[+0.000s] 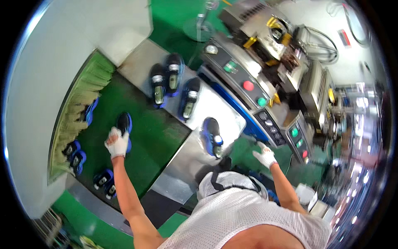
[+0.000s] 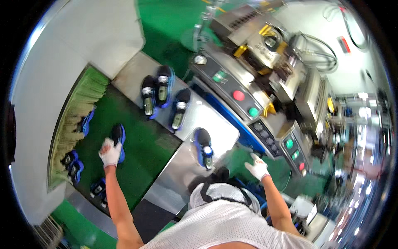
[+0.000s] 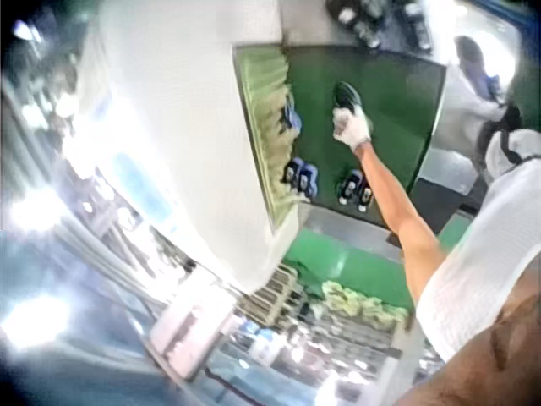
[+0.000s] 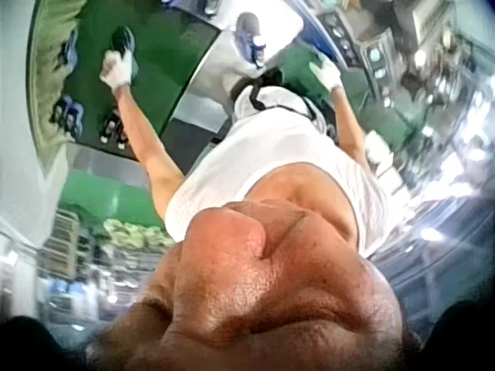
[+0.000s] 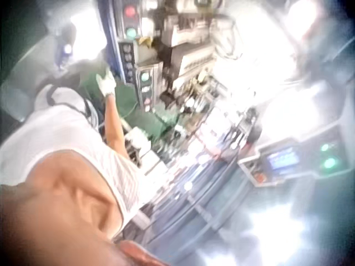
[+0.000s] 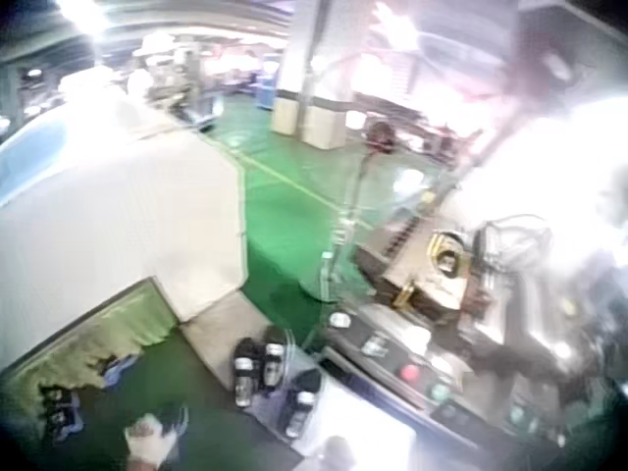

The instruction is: The person places blue and black shoe components into an industrial press machine and then moves them onto a conveyor belt.

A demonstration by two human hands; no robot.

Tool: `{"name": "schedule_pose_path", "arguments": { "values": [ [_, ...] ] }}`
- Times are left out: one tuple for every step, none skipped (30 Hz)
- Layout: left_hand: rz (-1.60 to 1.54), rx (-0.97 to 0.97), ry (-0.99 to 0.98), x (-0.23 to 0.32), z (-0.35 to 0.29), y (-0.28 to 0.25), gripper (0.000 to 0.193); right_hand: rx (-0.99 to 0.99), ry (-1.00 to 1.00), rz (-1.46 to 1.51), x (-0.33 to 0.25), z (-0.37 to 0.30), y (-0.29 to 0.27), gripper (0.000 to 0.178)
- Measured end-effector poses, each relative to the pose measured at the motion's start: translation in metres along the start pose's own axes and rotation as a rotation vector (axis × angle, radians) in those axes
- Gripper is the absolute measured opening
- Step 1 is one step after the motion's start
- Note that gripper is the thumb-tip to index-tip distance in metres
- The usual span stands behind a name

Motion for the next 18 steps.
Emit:
{"name": "schedule_pose_path", "arguments": {
  "values": [
    [-0.101,-0.146,-0.023,0.022,-0.019,0.001,0.052,-0.008,0.028,-0.025,-0.003,0.000,0.004,0.079],
    [-0.189,-0.294,-0.052,0.049,-0.044,0.000,0.054,0.007,-0.096,0.002,-0.001,0.005,0.009,0.081],
    [-0.280,-0.271,-0.051,0.060,-0.070,0.007,0.058,-0.006,-0.152,0.022,-0.012,0.008,0.010,0.080],
    [-0.375,-0.252,-0.041,0.069,-0.089,0.023,0.061,-0.011,-0.198,0.050,-0.021,0.010,0.013,0.078],
    [-0.490,-0.326,-0.071,0.077,-0.109,0.040,0.062,-0.059,-0.225,0.087,-0.046,0.001,0.002,0.078],
    [-0.609,-0.400,-0.103,0.094,-0.126,0.050,0.063,-0.080,-0.276,0.124,-0.065,-0.008,-0.006,0.076],
    [-0.724,-0.388,-0.056,0.127,-0.145,0.035,0.060,-0.101,-0.308,0.193,-0.078,-0.016,-0.012,0.074],
    [-0.840,-0.369,-0.016,0.161,-0.169,0.014,0.056,-0.122,-0.354,0.255,-0.088,-0.020,-0.018,0.072],
    [-1.038,-0.388,0.058,0.192,-0.185,-0.004,0.053,-0.176,-0.367,0.358,-0.096,-0.023,-0.019,0.070],
    [-1.234,-0.405,0.124,0.220,-0.200,-0.023,0.051,-0.239,-0.387,0.457,-0.100,-0.023,-0.019,0.069],
    [-1.498,-0.458,0.171,0.255,-0.215,-0.034,0.050,-0.284,-0.506,0.488,-0.105,-0.019,-0.018,0.067],
    [-1.762,-0.501,0.215,0.287,-0.221,-0.049,0.049,-0.557,-0.600,0.828,-0.116,-0.025,-0.016,0.068],
    [-0.938,-0.396,0.413,0.319,-0.212,-0.082,0.046,-0.777,-0.691,1.124,-0.118,-0.024,-0.003,0.071],
    [-0.816,-0.619,0.442,0.371,-0.216,-0.123,0.045,-0.996,-0.783,1.424,-0.120,-0.021,0.006,0.075],
    [-0.627,-0.517,0.761,0.391,-0.202,-0.111,0.044,-1.251,-0.876,1.579,-0.138,-0.047,-0.020,0.079],
    [-0.420,-0.396,1.062,0.410,-0.190,-0.096,0.043,-1.525,-0.966,1.705,-0.154,-0.083,-0.061,0.083],
    [-0.537,-0.730,0.815,0.462,-0.191,-0.144,0.047,-1.616,-0.951,1.804,-0.142,-0.093,-0.095,0.085],
    [-0.517,-0.708,0.839,0.486,-0.190,-0.154,0.047,-1.108,-0.897,1.815,-0.115,-0.048,-0.088,0.088]
  ]
}}
Point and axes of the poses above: each hand's wrist, its own z-axis towards the middle knuckle, its own y-axis out of the palm, x = y × z, the point moved 7 cm from there along z, towards the middle knuckle, and after that the axes turned 10 degrees about -x, right-handed, at the moved point
